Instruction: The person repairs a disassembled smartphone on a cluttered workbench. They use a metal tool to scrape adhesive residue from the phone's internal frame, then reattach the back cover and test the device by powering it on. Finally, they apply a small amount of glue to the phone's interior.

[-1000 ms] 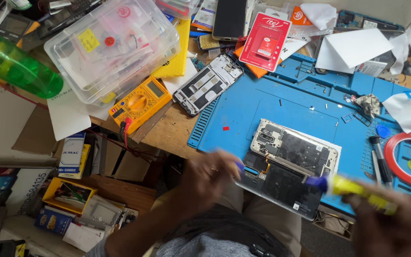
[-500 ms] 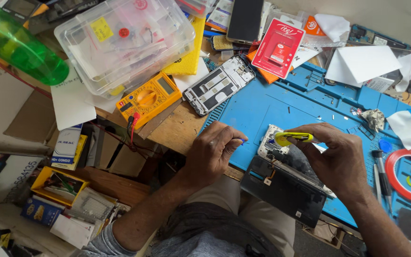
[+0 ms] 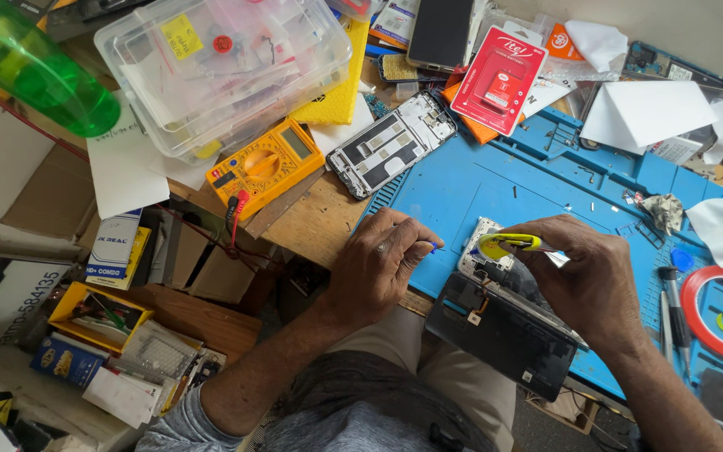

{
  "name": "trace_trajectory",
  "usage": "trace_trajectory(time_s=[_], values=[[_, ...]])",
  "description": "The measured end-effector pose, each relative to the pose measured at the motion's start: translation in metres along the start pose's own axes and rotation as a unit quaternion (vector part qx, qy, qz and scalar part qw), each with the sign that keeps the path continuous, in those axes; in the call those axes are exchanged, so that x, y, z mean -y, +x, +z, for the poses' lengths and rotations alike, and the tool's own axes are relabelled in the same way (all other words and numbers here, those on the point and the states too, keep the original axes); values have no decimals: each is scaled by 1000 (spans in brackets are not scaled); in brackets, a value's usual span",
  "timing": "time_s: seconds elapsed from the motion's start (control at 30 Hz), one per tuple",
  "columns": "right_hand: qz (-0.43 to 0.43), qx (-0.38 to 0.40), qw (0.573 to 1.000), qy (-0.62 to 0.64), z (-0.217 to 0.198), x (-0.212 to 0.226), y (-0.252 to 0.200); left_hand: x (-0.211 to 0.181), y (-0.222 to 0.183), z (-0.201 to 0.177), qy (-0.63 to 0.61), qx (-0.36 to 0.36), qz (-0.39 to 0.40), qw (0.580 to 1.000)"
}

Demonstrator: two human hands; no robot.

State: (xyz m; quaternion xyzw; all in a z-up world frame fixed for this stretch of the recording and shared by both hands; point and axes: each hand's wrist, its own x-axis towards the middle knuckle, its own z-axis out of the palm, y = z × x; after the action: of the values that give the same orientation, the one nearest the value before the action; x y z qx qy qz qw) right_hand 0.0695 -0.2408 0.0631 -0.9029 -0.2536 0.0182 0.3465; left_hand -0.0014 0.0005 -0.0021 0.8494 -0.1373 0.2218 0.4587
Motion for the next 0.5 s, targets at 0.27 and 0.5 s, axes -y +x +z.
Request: trace_trajectory(time_s=[0.27, 0.5], values=[[10, 7, 1000, -5, 2, 1, 1, 1, -1, 2, 3, 7, -21, 1000], [-2, 5, 1000, -2, 3, 0, 1, 0, 0, 1, 1, -3, -9, 1000]])
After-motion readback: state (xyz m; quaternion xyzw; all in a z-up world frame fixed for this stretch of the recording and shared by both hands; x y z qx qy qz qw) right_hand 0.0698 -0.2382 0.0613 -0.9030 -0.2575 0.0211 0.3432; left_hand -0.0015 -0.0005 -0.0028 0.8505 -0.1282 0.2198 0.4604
